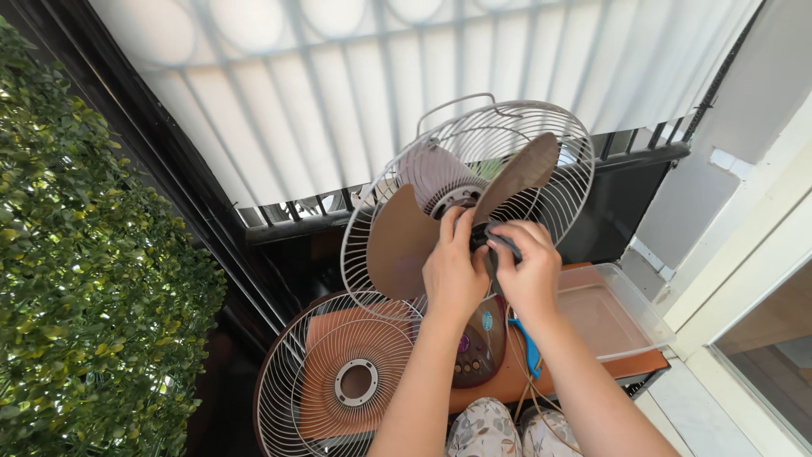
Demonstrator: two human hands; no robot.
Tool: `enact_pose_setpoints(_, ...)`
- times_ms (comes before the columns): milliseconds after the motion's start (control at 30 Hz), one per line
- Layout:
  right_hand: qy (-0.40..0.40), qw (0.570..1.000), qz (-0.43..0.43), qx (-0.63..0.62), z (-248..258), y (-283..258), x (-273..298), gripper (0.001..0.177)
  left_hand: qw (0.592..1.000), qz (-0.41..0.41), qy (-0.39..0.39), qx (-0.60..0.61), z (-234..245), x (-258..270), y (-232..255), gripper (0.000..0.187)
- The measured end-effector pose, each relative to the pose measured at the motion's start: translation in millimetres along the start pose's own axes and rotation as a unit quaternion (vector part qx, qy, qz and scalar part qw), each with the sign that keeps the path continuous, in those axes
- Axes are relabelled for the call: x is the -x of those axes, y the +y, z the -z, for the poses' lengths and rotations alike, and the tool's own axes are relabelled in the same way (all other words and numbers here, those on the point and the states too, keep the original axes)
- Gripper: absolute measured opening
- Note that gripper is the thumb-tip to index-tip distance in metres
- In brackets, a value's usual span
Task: The person reassembles a table fan by attaching the front protective cage to the fan head and securing it. The person then adjusts the fan's orientation on the table.
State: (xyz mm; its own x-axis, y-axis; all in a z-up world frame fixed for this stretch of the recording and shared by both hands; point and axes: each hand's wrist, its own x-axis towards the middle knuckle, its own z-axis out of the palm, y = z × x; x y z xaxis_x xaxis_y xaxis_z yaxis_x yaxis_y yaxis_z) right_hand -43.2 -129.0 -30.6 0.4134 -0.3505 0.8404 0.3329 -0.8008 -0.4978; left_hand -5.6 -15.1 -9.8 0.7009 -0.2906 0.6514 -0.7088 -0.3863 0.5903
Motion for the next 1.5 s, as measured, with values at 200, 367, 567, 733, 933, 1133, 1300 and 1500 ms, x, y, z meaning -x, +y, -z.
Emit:
enact_pose_setpoints(200, -0.064, 0.998, 0.026, 0.002, 9, 10, -9, 0.015, 1.000, 0.012, -0.010, 0.002, 1, 2, 0, 0.060)
enact_pose_setpoints(367, -0.027, 0.998, -0.059, -0.010, 19, 13, -1, 0.013, 1.000, 0.020, -0.018, 0.017, 4, 5, -4, 0.058)
enact_pose_setpoints(567, -0.015, 0.998, 0.063, -0.002, 10, -6, -6, 0.021, 0.999, 0.023, -0.012, 0.034, 4, 1, -6, 0.058)
enact_pose_setpoints(733, -0.049, 0.991, 0.092, 0.079, 9, -17, -6, 0.020, 0.998, 0.025, -0.013, 0.056, 4, -2, -10, 0.057)
enact_pose_setpoints(933, -0.087, 0.974, 0.138, 0.159, 14, -23, -9, 0.027, 0.998, 0.031, -0.003, 0.058, -2, 0, -13, 0.058)
enact_pose_setpoints(1133, -0.142, 0.962, 0.145, 0.184, 17, -21, -23, 0.025, 0.999, 0.021, -0.005, 0.040, 0, -3, -9, 0.056)
enact_pose_setpoints(1300, -0.140, 0.969, 0.109, 0.169, 11, -21, -20, 0.025, 0.998, 0.046, -0.019, 0.028, 2, -3, -2, 0.058)
enact_pose_setpoints(1500, -0.142, 0.978, 0.116, 0.104, 13, -18, -9, 0.025, 0.999, 0.030, -0.012, 0.024, 2, 14, -2, 0.058)
